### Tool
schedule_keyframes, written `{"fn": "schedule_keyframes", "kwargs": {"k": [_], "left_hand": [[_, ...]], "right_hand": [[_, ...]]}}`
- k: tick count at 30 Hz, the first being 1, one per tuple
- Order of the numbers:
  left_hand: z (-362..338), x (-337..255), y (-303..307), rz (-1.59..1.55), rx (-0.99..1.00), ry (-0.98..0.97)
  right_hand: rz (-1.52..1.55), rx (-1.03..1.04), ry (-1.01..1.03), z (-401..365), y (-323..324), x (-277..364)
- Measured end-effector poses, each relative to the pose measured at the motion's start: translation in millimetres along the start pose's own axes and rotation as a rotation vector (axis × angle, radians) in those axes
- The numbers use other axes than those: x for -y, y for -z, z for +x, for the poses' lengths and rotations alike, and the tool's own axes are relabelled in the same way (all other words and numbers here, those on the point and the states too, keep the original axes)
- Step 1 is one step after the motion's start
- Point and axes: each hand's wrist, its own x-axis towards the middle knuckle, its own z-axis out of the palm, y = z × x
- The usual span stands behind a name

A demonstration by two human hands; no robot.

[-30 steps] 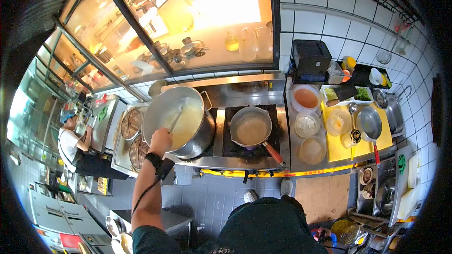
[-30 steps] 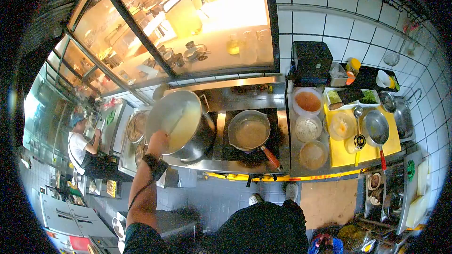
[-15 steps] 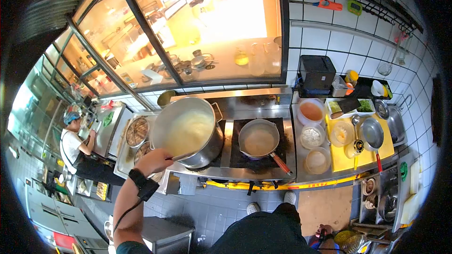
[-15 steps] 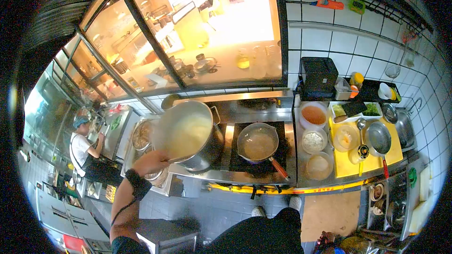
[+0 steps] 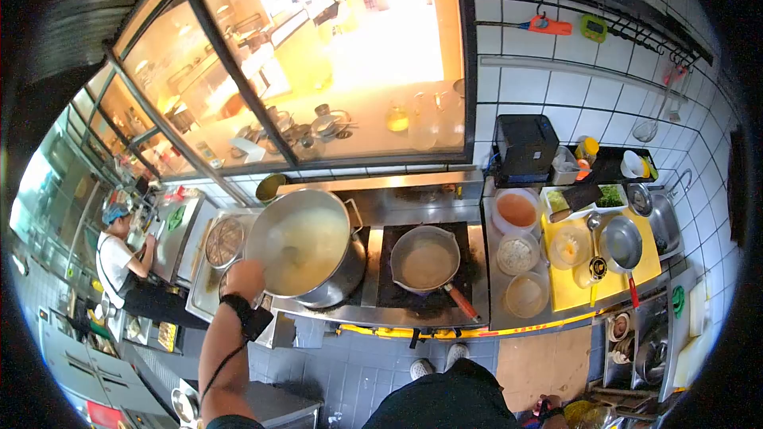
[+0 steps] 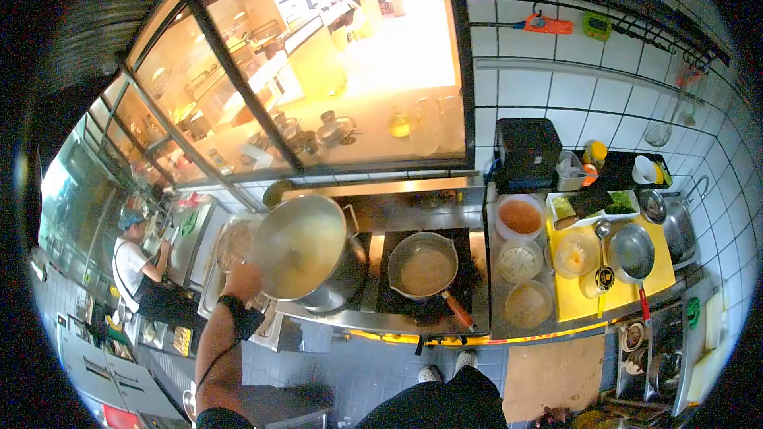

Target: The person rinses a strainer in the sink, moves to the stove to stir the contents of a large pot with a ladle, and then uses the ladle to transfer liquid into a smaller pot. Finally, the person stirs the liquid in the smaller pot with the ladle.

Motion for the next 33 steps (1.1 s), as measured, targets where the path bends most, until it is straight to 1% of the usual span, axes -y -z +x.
{"fn": "schedule_keyframes", "kwargs": {"k": [1, 2, 5, 6, 8, 9, 11, 12, 14, 15, 17, 18, 19, 20, 21, 22, 23, 25, 26, 27, 28, 29, 31, 32, 33], "left_hand": [[8, 0, -6, -0.021, -0.024, 0.030], [0, -14, 16, -0.142, -0.027, 0.053], [24, -18, -25, -0.160, -0.074, 0.036], [24, -26, -9, -0.147, -0.078, 0.040], [11, -57, 21, -0.478, -0.101, 0.034], [5, -68, 33, -0.466, -0.091, 0.054], [-9, -82, 57, -0.632, 0.014, 0.026], [-19, -87, 69, -0.616, 0.022, 0.048], [-33, -93, 90, -0.543, 0.119, -0.042], [-37, -90, 94, -0.545, 0.111, -0.035], [-48, -78, 96, -0.502, 0.175, -0.195], [-52, -68, 89, -0.552, 0.098, -0.272], [-55, -52, 95, -0.559, 0.085, -0.272], [-61, -40, 119, -0.459, 0.225, -0.230], [-64, -31, 118, -0.397, 0.342, -0.196], [-60, -7, 99, -0.343, 0.274, -0.241], [-52, 7, 79, -0.289, 0.202, -0.285], [-52, -3, 105, -0.040, 0.239, -0.087], [-44, 5, 86, -0.048, 0.166, -0.103], [-40, 5, 89, -0.055, 0.091, -0.119], [-40, 2, 100, -0.002, 0.147, -0.113], [-35, 2, 101, -0.026, 0.124, -0.127], [-28, 4, 93, -0.006, 0.142, -0.022], [-27, 5, 88, -0.050, 0.119, 0.021], [-20, 8, 78, -0.069, 0.119, 0.014]], "right_hand": [[0.003, -0.011, 0.006, -2, 0, 0], [0.006, -0.019, 0.009, -2, -1, -2], [0.008, -0.027, 0.013, 8, -15, -8], [0.001, -0.029, 0.014, 14, -20, -7], [-0.036, -0.034, 0.011, 23, -27, 1], [-0.062, -0.035, 0.003, 26, -31, 2], [-0.120, -0.032, -0.021, 36, -36, -4], [-0.145, -0.030, -0.031, 42, -39, -10], [-0.182, -0.033, -0.028, 56, -42, -18], [-0.198, -0.040, -0.013, 64, -42, -17], [-0.227, -0.060, 0.020, 75, -42, -12], [-0.241, -0.072, 0.038, 79, -43, -10], [-0.252, -0.086, 0.061, 84, -44, -7], [-0.262, -0.106, 0.088, 118, -22, -13], [-0.337, -0.149, 0.247, 102, -47, -6], [-0.474, 0.185, 0.589, 144, -16, -25], [-0.487, 0.161, 0.618, 136, -22, -17], [-0.424, 0.004, 0.241, 120, -61, -15], [-0.417, -0.022, 0.281, 110, -69, 3], [-0.412, -0.044, 0.327, 104, -78, 20], [-0.408, -0.065, 0.368, 96, -87, 33], [-0.407, -0.086, 0.403, 85, -96, 43], [-0.420, -0.123, 0.458, 69, -108, 56], [-0.431, -0.140, 0.479, 62, -112, 60], [-0.444, -0.156, 0.493, 54, -116, 59]]}}
